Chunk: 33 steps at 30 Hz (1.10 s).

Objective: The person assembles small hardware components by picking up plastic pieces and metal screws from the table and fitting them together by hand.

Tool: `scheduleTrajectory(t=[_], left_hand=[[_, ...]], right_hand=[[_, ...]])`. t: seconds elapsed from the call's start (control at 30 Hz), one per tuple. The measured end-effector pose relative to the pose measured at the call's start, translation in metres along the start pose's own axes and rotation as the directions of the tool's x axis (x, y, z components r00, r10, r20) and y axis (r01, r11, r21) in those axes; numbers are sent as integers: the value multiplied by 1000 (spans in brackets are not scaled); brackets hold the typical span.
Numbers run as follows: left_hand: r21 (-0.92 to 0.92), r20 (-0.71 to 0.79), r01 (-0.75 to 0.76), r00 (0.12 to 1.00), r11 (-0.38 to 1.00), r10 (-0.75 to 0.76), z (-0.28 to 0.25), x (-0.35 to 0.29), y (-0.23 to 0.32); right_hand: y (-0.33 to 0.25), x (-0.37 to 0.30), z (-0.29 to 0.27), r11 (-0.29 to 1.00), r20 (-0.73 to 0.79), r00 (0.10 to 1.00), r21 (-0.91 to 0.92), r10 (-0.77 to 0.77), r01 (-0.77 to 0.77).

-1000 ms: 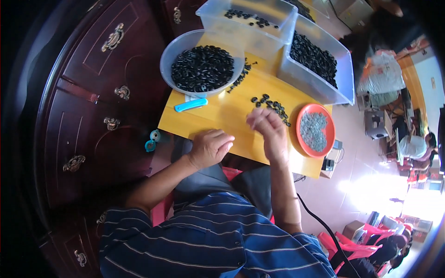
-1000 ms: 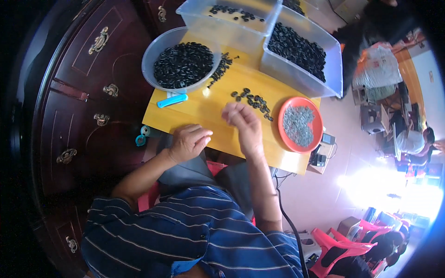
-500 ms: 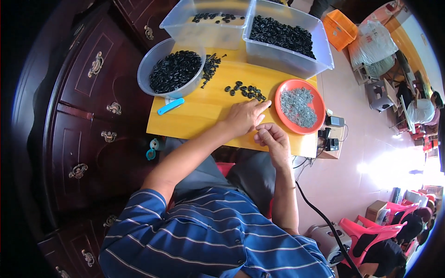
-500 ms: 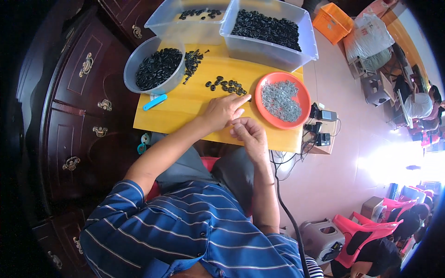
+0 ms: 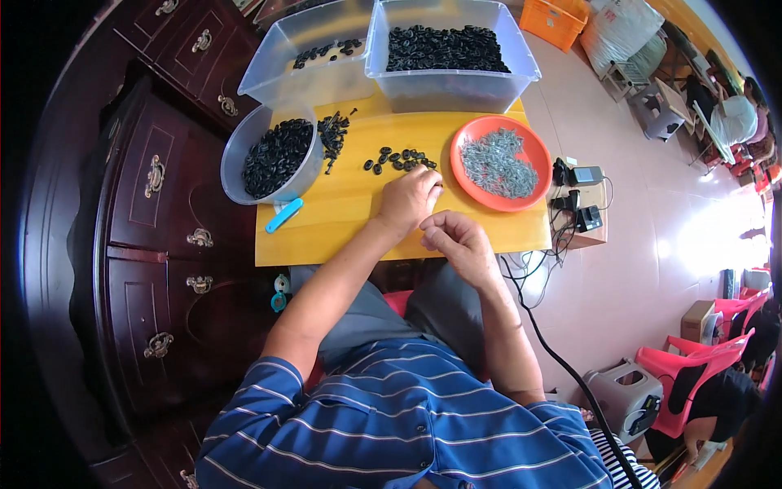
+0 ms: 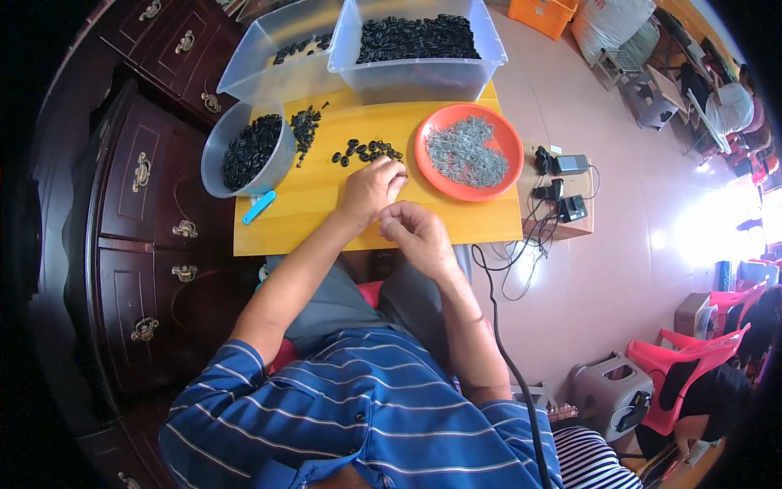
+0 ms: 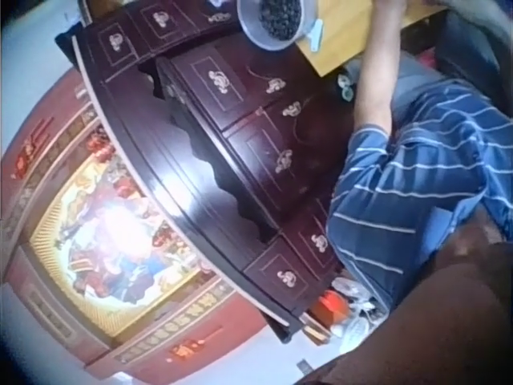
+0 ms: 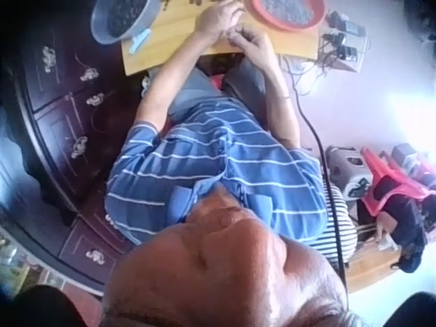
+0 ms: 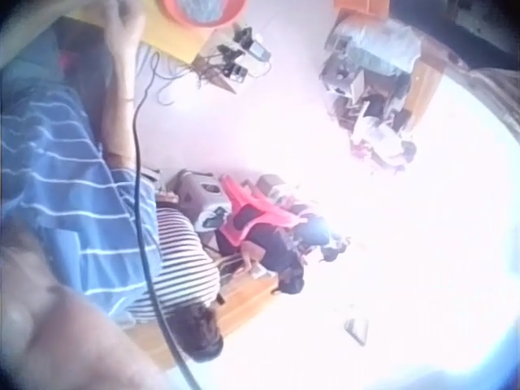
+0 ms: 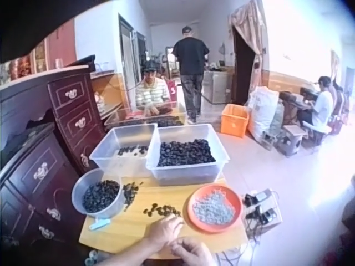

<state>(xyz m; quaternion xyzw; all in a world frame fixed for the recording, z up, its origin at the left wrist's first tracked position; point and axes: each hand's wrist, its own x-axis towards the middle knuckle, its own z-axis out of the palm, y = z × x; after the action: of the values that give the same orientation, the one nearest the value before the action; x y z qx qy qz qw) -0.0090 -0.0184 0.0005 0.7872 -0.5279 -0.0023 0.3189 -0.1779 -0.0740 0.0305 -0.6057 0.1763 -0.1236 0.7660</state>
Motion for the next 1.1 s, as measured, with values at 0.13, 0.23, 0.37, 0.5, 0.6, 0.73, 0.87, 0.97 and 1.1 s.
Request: scheduleTrajectory(t=[0.13,0.23,0.37,0.5,0.6,0.73,0.87,0.97,1.1], left_hand=[[14,90,65,994,998,-66,-4,7,-1],[-32,121,91,989,995,-86,-7,11,0],[-63,61,25,998,998,-21,-7,3,-1],[-406,25,135,990,904,-137,-15,-7,9],[-716,43,182,975,674,-217,-19,-19,23],[-864,176,277,949,422,-263,-23,-28,48],[-885,182,284,940,370,-288,-32,-33,55],[-904,180,273,941,328,-286,-32,-33,57],[-924,199,273,941,267,-272,-28,-30,60]], right_hand=[[1,-1,2,995,1,1000,-102,-17,17],[6,1,4,991,-32,998,-127,-49,45],[10,2,3,974,-99,990,-213,-104,81],[10,2,-1,978,-185,974,-185,-129,94],[12,4,-3,978,-296,937,-147,-184,145],[7,3,-5,977,-344,921,39,-183,209],[3,4,0,971,-335,925,87,-180,220],[-3,3,2,927,-295,941,279,-164,249],[-8,1,-2,926,-320,936,290,-143,241]])
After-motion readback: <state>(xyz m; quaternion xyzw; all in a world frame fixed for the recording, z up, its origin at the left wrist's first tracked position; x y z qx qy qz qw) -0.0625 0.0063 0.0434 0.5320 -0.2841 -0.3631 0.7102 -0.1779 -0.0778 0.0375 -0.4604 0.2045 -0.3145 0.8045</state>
